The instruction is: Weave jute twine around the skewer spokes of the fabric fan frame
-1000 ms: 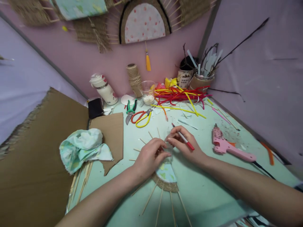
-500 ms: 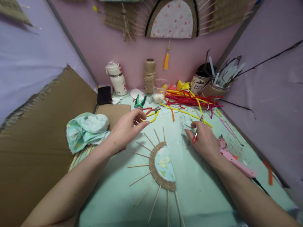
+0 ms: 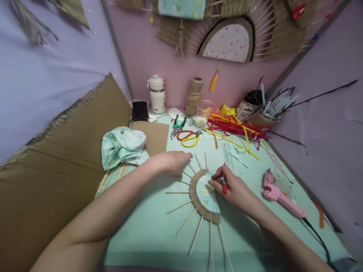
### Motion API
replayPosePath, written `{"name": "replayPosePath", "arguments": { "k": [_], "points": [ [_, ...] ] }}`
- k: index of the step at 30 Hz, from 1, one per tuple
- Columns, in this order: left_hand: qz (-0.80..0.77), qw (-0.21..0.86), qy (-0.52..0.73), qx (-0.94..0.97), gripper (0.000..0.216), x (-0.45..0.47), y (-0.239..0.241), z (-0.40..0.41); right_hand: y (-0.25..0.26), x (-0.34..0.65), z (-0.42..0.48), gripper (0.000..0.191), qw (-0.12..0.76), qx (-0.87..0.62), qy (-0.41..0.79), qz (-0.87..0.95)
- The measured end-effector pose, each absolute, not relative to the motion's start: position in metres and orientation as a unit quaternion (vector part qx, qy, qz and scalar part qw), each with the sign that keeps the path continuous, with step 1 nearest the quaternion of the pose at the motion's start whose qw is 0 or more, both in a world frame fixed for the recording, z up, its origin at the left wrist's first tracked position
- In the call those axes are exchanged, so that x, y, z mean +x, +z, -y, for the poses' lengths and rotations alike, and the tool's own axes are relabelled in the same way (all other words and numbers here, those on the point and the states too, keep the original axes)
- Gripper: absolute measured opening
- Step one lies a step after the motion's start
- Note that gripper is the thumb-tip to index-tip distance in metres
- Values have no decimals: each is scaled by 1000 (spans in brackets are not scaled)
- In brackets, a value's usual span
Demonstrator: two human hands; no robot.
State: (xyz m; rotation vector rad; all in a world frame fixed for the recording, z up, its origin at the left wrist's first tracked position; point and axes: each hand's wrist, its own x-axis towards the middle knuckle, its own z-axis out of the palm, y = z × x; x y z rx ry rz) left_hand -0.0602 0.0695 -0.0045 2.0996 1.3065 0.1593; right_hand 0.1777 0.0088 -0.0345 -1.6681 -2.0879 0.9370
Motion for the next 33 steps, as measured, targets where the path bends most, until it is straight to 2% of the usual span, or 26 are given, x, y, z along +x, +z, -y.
{"name": "replayPosePath", "arguments": {
  "k": [5, 9, 13, 20, 26, 30, 33],
  "points": [
    [-466, 343, 104, 809, 50, -56, -14, -74, -35, 170, -6, 27, 238, -594, 410, 650],
    [-426, 291, 147, 844, 58, -55, -8, -78, -35, 167, 8, 34, 296, -572, 555, 526],
    [-404, 244, 165, 866, 55, -52, -2, -78, -40, 168, 22, 35, 373, -542, 605, 447],
    [-420, 212, 189, 862, 58, -68, 14, -80, -36, 186, 18, 37, 473, -556, 568, 380],
    [-482, 225, 198, 823, 56, -80, 34, -79, -28, 194, 10, 40, 607, -536, 485, 329],
    [-514, 234, 252, 786, 54, -81, 41, -79, -36, 191, 5, 39, 670, -513, 449, 294],
    [-512, 251, 339, 748, 39, -67, 46, -70, -40, 188, -6, 40, 711, -498, 421, 263]
  ]
}}
